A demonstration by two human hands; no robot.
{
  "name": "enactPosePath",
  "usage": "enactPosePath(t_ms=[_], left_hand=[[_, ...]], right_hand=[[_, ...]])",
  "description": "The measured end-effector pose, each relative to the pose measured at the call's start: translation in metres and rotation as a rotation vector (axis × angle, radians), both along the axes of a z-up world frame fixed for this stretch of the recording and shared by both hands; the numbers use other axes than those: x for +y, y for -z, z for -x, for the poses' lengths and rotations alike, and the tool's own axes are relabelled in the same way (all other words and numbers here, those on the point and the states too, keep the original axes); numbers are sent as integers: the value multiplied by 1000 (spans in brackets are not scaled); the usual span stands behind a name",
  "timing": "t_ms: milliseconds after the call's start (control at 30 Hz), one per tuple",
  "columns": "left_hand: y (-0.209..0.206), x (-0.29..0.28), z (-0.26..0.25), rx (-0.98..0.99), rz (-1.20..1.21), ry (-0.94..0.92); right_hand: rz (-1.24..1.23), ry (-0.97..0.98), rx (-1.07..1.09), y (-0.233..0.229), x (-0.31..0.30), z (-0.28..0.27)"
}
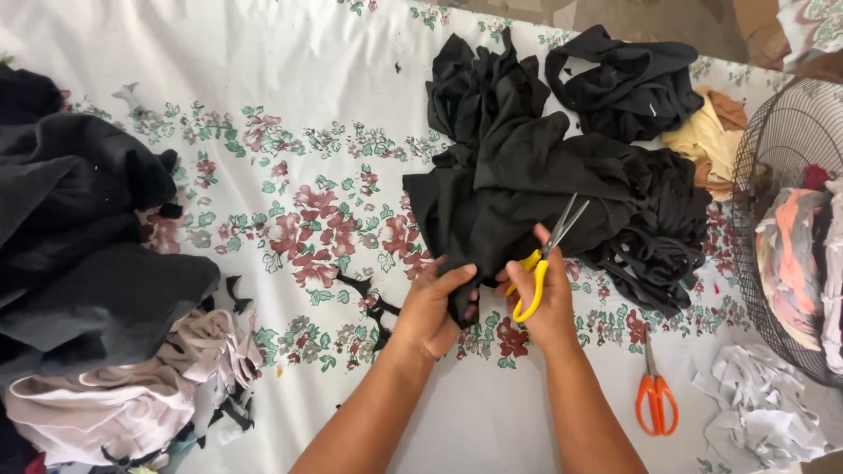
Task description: Cutting black fabric into thin strips using scissors.
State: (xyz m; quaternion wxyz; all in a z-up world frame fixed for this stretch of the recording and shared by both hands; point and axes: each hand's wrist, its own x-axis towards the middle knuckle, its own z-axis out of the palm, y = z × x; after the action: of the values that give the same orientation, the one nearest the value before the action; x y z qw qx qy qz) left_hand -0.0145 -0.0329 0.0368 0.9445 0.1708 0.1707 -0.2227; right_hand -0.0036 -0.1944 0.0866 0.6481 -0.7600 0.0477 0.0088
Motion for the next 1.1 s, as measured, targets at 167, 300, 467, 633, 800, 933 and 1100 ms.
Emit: enactPosePath(t_ms=[167,300,467,633,800,933,1100], left_hand=[[-22,2,5,12,-52,72],[-2,1,6,-202,-376,177],[-12,23,1,-350,-465,97],[-28,39,0,-357,-239,112],[-5,34,6,-960,-1290,-336],[-9,29,-1,-439,-829,150],[-4,26,0,-391,-34,45]], right_hand=[[-69,151,-6,30,-20,-4],[39,11,74,16,-32,6],[179,-378,31,23,-60,25],[100,-534,179,-4,-49,31],[239,-639,533,-5,-47,34],[310,-642,483,-3,-39,38],[214,-581,381,4,-33,43]])
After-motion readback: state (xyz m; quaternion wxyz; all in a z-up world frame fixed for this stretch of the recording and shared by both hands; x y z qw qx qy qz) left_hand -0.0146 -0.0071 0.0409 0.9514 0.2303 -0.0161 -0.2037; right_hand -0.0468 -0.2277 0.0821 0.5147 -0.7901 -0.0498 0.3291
